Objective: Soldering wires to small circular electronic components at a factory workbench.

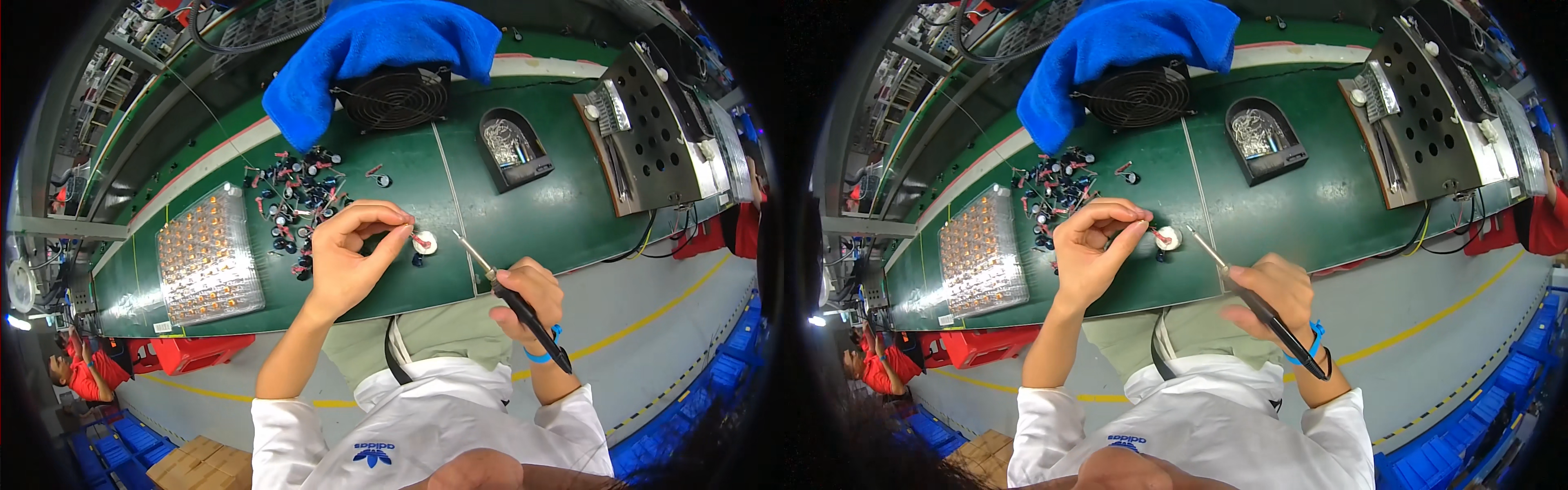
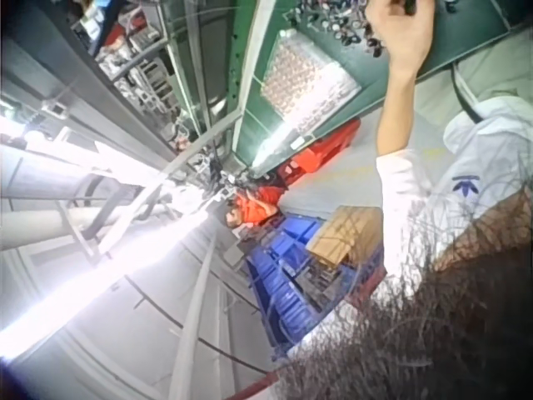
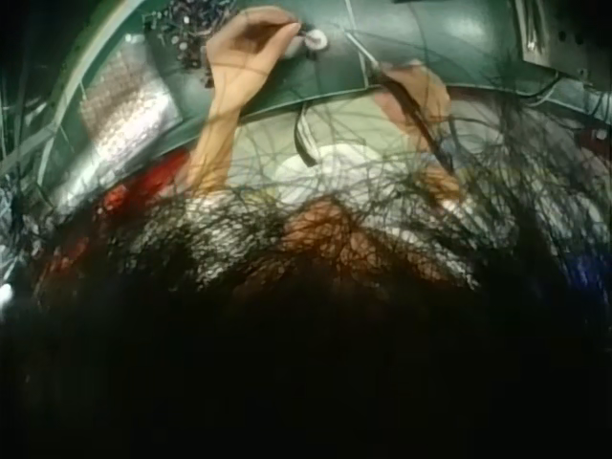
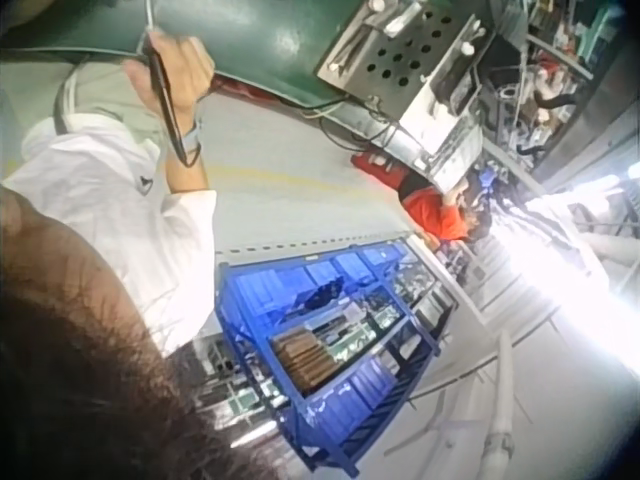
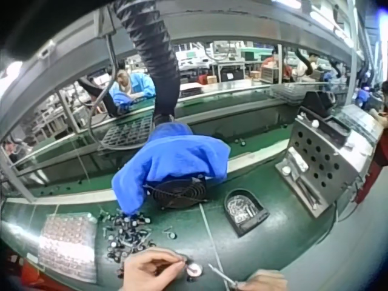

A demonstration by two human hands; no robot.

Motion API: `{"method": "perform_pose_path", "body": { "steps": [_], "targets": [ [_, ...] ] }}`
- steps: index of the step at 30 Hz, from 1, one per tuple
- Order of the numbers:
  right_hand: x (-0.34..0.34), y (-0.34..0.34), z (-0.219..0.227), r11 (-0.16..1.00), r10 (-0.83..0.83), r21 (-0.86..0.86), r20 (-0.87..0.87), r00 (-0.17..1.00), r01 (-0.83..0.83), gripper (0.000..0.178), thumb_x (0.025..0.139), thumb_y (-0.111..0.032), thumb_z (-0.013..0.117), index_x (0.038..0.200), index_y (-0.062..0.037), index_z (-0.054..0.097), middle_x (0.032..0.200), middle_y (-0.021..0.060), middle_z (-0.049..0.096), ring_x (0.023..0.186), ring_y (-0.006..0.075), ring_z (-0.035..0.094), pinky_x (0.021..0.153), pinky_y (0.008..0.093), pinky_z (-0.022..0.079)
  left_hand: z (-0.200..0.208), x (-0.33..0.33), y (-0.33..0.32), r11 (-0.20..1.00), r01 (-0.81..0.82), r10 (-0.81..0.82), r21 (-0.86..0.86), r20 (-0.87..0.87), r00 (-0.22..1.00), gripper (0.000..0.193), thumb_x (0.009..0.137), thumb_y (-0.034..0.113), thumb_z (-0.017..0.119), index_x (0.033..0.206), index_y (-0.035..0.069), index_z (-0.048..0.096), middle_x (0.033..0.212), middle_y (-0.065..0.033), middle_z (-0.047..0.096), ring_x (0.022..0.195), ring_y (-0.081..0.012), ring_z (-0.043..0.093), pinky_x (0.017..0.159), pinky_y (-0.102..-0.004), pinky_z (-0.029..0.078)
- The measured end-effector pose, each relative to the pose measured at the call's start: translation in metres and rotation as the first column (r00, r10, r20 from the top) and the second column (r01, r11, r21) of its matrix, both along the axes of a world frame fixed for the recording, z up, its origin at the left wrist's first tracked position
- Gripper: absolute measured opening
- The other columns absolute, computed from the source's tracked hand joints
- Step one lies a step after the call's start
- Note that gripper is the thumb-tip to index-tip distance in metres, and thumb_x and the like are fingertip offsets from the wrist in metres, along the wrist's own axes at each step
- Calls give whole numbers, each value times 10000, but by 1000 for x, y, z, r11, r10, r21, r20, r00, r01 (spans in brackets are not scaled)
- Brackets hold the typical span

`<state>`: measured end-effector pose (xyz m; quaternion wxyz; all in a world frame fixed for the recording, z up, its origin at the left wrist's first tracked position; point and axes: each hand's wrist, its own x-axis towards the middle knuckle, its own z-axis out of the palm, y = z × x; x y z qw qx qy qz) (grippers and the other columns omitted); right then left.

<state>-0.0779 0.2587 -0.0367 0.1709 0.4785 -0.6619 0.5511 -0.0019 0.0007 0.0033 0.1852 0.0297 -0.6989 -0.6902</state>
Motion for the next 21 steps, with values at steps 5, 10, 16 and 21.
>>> {"method": "perform_pose_path", "body": {
  "steps": [5, 10, 16, 21],
  "targets": [
    [5, -5, 1, 1000, -30, 10, 37, 999, 29, 340, 918, -266, 796, 1016, 38, 681, 641, 65, 619, 513, 220, 581, 485, 317, 444, -6, 0, 6, 984, -4, 4, -177, 0, 1000, 165, 846, -100, 763, 1000, -46, 736, 1067, -134, 753, 1015, -210, 743, 905, -321, 587],
    [2, -7, 3, 998, 5, 69, -26, 1000, -3, 297, 899, -230, 810, 978, 29, 688, 614, 55, 607, 501, 216, 575, 479, 314, 438, -10, 1, 4, 911, -2, -23, -413, -56, 998, 216, 815, -153, 761, 1006, -65, 711, 1047, -165, 747, 996, -254, 752, 907, -337, 613],
    [2, -8, 8, 994, 8, 109, -40, 999, -3, 274, 890, -210, 813, 970, 23, 694, 629, 64, 622, 504, 217, 578, 478, 313, 430, -7, 2, 6, 912, -7, -13, -410, -46, 999, 221, 807, -148, 769, 1004, -64, 712, 1038, -167, 747, 989, -253, 752, 896, -337, 618],
    [3, -9, 7, 993, 11, 115, -38, 999, -7, 278, 878, -196, 826, 992, 21, 694, 640, 69, 632, 513, 220, 589, 479, 312, 430, -9, 1, 7, 906, -28, -7, -423, -81, 997, 221, 801, -149, 772, 993, -58, 711, 1028, -160, 750, 976, -249, 755, 879, -334, 617]
  ]
}}
